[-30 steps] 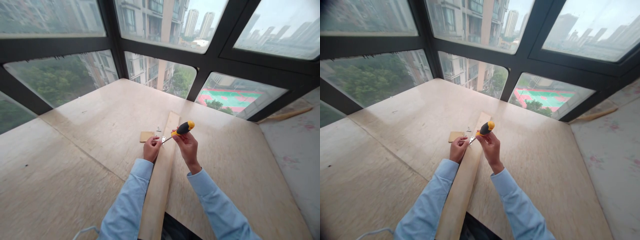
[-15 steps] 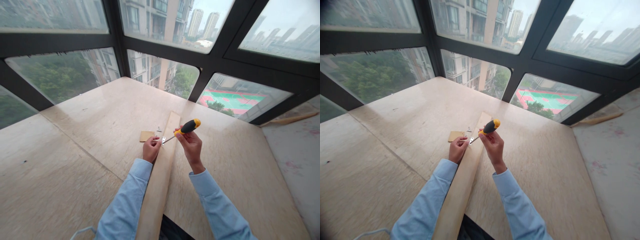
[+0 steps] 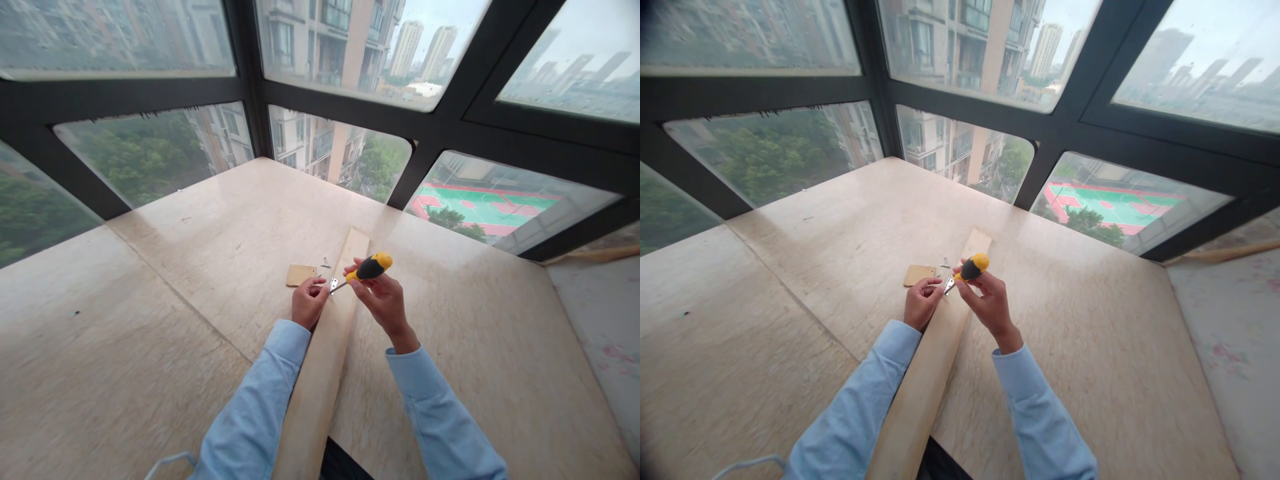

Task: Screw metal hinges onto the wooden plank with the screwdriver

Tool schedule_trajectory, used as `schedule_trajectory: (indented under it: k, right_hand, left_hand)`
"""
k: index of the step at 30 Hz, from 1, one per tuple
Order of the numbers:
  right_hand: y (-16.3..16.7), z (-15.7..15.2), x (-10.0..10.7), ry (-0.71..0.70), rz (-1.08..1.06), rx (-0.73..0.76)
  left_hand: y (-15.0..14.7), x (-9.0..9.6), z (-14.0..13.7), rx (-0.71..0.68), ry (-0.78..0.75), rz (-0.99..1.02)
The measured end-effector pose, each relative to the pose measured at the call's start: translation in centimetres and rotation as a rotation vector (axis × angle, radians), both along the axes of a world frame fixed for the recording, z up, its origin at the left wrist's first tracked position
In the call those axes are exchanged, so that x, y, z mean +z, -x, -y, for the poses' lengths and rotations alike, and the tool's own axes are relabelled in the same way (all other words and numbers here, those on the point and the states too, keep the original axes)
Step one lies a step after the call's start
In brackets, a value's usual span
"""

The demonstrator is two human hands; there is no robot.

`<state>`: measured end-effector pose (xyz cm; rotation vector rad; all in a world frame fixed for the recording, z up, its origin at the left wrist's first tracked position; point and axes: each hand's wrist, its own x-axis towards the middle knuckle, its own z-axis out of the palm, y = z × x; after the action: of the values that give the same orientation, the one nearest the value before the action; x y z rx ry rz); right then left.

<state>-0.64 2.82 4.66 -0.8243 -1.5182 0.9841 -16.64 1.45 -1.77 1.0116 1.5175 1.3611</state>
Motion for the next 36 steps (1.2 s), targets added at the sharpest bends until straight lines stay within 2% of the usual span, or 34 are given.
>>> schedule_trajectory:
  k: [3,6,9,14,17,20,23,26,28,33,34,36]
  right_hand:
    - [0.0,-0.1,0.0,0.01,0.027,0.09]
    - [0.6,-0.3,-0.2,0.021,0.055,0.09]
    - [1.2,-0.4,-0.2,0.011,0.166,-0.017]
    - [1.6,-0.5,0.5,-0.054,0.26,-0.298]
    - [1.8,-0.2,1.3,-0.02,0.256,-0.358]
    - [2.1,0.2,2.0,0.032,0.115,-0.295]
    - [2.3,0.4,2.2,0.091,-0.015,-0.131]
    - [2.1,0.2,1.9,0.079,0.004,-0.023]
    - [1.9,0.0,1.6,0.03,0.08,-0.083]
    - [1.6,-0.1,1.9,-0.002,0.212,-0.393]
    - [1.6,0.0,2.0,0.002,0.185,-0.409]
    - [1.6,0.1,2.3,0.023,0.093,-0.35]
  left_hand:
    - [0.0,0.0,0.0,0.01,-0.006,-0.01]
    - [0.0,0.0,0.0,0.007,-0.015,-0.012]
    - [0.0,-0.2,-0.1,0.008,-0.019,-0.019]
    - [0.0,-0.2,-0.1,0.005,-0.01,-0.038]
    - [0.0,-0.3,-0.1,0.005,-0.015,-0.035]
    - [0.0,-0.4,-0.2,0.004,-0.016,-0.013]
    - [0.0,-0.4,-0.2,0.011,-0.019,-0.004]
    - [0.1,-0.3,-0.2,0.008,-0.018,0.002]
    - [0.1,-0.2,-0.1,0.005,-0.014,0.01]
    - [0.1,-0.1,-0.1,0.011,-0.008,0.025]
    - [0.1,-0.1,-0.1,0.013,-0.008,0.028]
    - [0.1,-0.2,-0.1,0.015,-0.008,0.036]
